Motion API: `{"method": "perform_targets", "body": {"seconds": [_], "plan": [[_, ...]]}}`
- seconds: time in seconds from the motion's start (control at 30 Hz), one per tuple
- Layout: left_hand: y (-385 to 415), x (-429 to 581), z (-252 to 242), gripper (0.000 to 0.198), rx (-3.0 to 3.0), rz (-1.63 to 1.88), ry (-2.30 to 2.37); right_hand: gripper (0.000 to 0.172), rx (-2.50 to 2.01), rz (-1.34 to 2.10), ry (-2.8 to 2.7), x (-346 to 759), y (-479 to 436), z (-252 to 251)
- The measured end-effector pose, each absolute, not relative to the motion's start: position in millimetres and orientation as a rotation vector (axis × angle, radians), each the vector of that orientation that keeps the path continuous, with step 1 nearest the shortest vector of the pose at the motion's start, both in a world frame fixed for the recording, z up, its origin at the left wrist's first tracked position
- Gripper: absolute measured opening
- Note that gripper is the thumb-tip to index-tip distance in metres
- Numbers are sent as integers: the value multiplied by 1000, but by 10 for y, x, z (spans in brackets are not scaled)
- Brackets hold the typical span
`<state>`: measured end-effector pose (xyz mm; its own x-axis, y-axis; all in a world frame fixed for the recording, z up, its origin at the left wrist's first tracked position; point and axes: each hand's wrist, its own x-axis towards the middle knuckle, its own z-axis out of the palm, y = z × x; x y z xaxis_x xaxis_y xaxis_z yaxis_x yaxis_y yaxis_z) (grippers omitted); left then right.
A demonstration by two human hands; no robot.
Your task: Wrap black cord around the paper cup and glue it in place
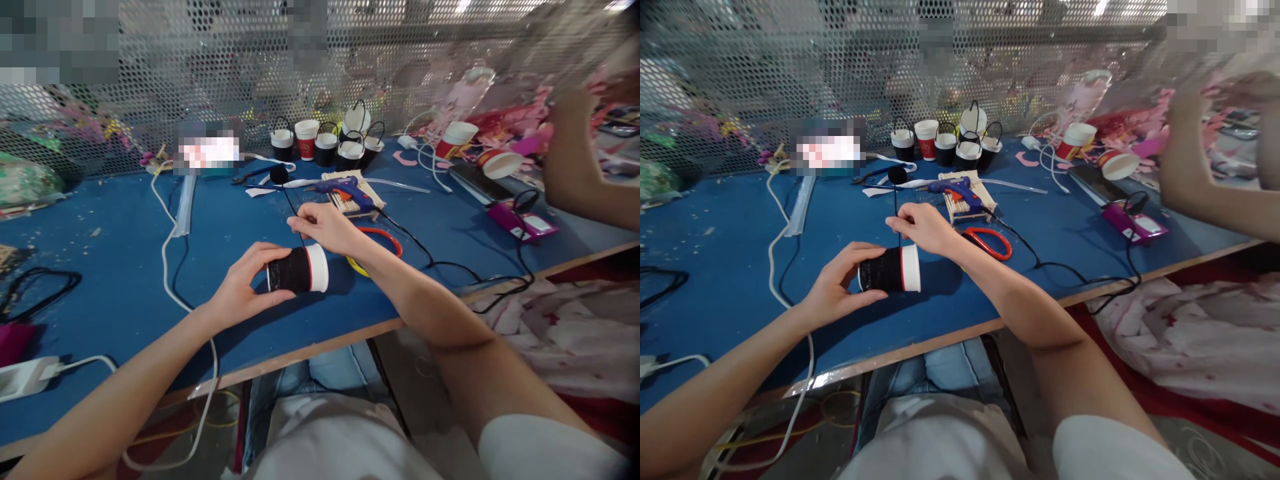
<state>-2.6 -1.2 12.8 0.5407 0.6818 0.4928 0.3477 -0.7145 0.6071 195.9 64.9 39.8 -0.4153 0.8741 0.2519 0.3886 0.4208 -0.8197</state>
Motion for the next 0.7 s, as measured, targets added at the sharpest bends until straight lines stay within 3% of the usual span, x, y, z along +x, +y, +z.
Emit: {"method": "perform_targets", "body": {"seconds": [0.7], "plan": [[-19,-29,99,55,2697,1062,787,34,-1066,845,-2200,1993,623,472]]}}
